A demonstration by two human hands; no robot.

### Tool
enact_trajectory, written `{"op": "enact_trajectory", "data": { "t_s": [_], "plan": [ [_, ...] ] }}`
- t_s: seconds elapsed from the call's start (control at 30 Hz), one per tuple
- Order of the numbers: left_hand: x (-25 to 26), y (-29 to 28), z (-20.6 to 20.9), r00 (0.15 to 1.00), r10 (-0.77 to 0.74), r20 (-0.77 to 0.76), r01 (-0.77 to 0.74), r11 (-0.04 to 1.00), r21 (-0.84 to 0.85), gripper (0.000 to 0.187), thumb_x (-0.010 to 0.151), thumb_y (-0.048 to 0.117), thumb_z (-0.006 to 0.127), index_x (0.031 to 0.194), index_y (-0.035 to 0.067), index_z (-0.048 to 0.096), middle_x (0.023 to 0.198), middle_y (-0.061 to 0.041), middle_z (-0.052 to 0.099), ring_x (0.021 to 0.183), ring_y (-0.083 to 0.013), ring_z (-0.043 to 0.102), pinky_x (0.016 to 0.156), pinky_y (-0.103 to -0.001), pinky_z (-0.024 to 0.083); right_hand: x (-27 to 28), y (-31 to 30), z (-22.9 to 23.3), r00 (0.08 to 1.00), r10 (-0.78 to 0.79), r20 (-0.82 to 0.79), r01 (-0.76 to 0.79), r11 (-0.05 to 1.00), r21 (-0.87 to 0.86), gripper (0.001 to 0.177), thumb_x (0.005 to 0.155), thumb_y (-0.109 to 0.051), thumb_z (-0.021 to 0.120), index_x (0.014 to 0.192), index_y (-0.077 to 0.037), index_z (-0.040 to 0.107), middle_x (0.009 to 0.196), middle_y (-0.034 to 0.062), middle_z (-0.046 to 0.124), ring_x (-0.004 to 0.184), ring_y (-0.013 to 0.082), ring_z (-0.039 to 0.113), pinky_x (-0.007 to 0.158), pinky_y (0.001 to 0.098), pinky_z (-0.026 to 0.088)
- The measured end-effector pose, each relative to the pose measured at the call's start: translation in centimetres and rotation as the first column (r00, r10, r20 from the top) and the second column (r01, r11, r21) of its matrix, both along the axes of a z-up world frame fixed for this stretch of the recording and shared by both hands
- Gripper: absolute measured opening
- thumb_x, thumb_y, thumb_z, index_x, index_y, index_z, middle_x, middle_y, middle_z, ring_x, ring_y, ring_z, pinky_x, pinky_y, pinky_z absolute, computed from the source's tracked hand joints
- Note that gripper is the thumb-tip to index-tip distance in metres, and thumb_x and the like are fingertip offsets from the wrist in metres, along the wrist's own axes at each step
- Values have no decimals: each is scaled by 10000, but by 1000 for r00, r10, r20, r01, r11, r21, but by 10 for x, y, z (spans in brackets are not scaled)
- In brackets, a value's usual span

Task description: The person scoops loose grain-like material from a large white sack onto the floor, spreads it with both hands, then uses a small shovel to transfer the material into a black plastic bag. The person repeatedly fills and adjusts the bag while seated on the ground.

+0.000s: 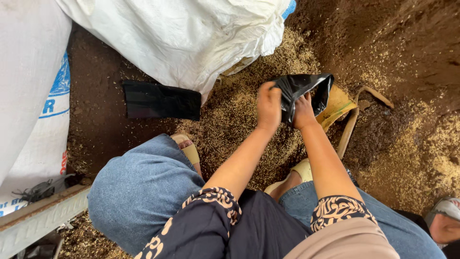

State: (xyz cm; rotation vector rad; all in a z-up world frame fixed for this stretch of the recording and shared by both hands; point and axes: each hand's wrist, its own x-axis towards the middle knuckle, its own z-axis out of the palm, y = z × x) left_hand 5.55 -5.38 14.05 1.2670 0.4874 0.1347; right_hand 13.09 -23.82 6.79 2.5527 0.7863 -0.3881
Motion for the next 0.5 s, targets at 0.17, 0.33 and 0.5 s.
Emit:
{"op": "enact_trajectory", "data": {
  "t_s": [0.17, 0.33, 0.5],
  "plan": [
    [19, 39, -62, 985, -155, -73, 172, 876, 451, 400, 927, 71, 501, 1279, 120, 684, 1296, -162, 543, 1260, -338, 470, 1087, -460, 377, -7, -14, -9, 997, -13, 78, -5, 975, 224, 654, 867, -191, 636, 1492, -39, 517, 1615, 141, 391, 1526, 309, 270, 1308, 589, 59],
    [15, 39, -79, 912, -363, -188, 382, 593, 709, 371, 862, 64, 559, 1151, 164, 769, 1193, -105, 591, 1181, -291, 514, 1059, -434, 411, 2, -4, -9, 988, -71, 134, 31, 961, 274, 775, 798, -293, 725, 1485, -21, 492, 1565, 260, 378, 1483, 411, 228, 1116, 606, 124],
    [-9, 41, -72, 887, -448, -110, 345, 485, 804, 266, 840, 111, 631, 1068, 128, 764, 1125, -107, 603, 1121, -279, 524, 978, -433, 418, 19, -2, 2, 938, -321, -134, 346, 896, 279, 816, 790, -439, 775, 1508, -222, 454, 1573, 100, 430, 1513, 318, 316, 1253, 599, 177]
  ]
}}
